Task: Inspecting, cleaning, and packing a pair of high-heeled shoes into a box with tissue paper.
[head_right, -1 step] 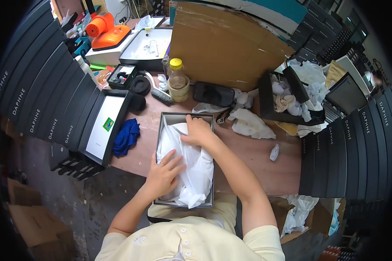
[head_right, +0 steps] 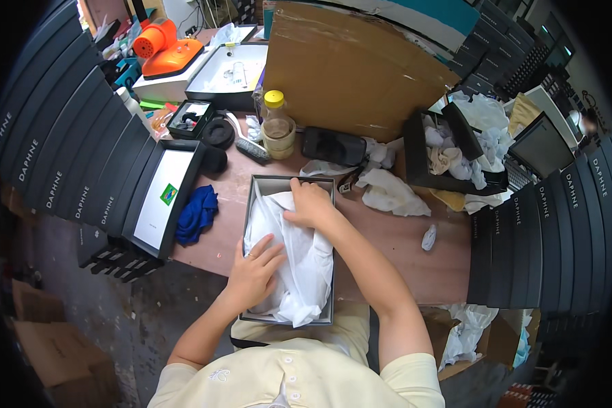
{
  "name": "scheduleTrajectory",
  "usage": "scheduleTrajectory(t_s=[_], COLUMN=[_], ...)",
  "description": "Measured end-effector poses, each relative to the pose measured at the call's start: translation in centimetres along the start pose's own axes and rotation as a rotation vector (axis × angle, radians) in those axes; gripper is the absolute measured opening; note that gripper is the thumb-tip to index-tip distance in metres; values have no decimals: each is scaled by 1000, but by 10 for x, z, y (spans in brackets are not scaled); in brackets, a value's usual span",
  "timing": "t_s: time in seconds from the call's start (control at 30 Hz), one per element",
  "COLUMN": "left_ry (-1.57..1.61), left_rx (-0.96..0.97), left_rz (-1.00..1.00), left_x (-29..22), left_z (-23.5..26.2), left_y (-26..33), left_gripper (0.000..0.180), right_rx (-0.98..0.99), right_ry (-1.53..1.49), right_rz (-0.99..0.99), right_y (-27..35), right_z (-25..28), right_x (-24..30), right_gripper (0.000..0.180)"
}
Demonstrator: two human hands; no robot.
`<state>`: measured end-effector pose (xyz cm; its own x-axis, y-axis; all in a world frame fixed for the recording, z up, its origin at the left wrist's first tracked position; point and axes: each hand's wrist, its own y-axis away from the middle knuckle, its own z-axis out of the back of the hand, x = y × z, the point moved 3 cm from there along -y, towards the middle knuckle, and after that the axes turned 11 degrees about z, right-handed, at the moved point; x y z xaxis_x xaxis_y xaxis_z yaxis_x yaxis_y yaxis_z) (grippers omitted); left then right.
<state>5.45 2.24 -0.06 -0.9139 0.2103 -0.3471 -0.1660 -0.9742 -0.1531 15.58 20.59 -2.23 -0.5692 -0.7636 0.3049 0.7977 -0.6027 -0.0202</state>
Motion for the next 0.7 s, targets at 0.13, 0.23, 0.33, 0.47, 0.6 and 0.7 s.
scheduleTrajectory(t_s=[0.13,0.23,0.33,0.47,0.6,0.7], left_ry=[-49,-78,-86,-21,797,930], left_rx=[-54,-76,-18,-35,-570,-881], left_rz=[90,155,178,208,12,-352], left_x=[0,7,32,67,34,-4], left_z=[-5,-6,0,21,17,51], left_y=[-3,-5,-11,-21,-27,-39], left_gripper=[35,34,36,65,86,73], right_rx=[-332,-626,-914,-1203,-1098,-536], right_ry=[194,-36,-264,-924,-1662,-1685], right_rz=[136,72,25,-288,-458,-559], right_y=[16,35,62,100,108,130], right_z=[25,70,112,118,61,29], right_x=[21,45,44,21,70,106], right_gripper=[34,22,27,33,30,44])
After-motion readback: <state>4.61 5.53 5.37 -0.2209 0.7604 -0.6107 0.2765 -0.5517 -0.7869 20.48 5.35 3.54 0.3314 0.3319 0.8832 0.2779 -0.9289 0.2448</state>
